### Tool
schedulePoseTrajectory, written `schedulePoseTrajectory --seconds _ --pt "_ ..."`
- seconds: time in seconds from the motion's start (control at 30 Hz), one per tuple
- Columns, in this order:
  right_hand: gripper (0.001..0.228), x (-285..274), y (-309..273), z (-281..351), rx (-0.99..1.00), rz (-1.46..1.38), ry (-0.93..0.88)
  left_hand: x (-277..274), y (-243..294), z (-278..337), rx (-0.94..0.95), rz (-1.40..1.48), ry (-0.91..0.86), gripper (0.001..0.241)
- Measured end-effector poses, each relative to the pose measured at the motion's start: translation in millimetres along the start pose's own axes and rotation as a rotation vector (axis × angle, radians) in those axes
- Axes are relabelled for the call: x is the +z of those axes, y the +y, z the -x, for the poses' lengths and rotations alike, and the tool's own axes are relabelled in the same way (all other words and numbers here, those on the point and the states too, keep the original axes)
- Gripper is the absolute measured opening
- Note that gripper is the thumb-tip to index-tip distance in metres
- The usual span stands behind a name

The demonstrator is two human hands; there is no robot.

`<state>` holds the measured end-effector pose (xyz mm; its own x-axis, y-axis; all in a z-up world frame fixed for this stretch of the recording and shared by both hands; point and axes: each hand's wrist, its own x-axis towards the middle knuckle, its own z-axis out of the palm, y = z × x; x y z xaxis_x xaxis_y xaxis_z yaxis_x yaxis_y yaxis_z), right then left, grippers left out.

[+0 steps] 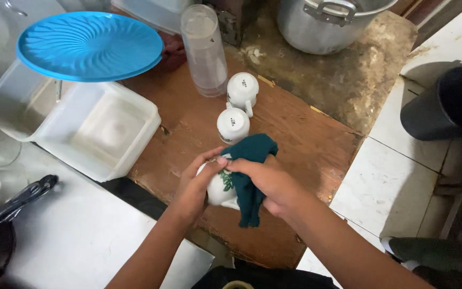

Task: Wiping and drying various cups and bowls with a cloth at a counter.

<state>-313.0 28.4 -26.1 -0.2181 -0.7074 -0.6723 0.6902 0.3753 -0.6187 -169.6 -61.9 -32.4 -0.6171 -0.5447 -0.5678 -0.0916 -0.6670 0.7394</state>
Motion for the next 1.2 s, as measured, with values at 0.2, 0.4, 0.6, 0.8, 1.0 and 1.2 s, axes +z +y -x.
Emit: schedulePoseTrajectory --seconds 0.2,0.4,0.6,0.8,1.0,1.2 --pt "0.056 10.3 -20.1 28.9 -0.086 0.305 -0.084 -1.6 21.6 -4.5 -0.271 0.424 0.116 0.037" --pt "0.054 13.0 -18.1 7.8 0.048 0.189 0.024 7.1 24.8 10.6 -0.316 0.308 0.038 0.041" --pt "0.061 8.9 -0.2 -6.7 -0.161 -0.073 -0.012 16.5 20.9 18.9 -0.074 0.019 0.182 0.044" --pt "0.070 6.4 -13.8 21.4 -0.021 0.474 -0.149 -3.1 25.4 1.2 -0.352 0.593 0.084 0.038" --pt "0.080 4.7 -1.1 19.3 -0.263 0.861 0.016 3.4 24.8 9.3 -0.529 0.434 0.135 0.039" --pt "0.070 13.4 11.4 -3.4 -0.198 0.278 0.083 5.9 -23.9 4.2 0.124 0.080 0.294 0.051"
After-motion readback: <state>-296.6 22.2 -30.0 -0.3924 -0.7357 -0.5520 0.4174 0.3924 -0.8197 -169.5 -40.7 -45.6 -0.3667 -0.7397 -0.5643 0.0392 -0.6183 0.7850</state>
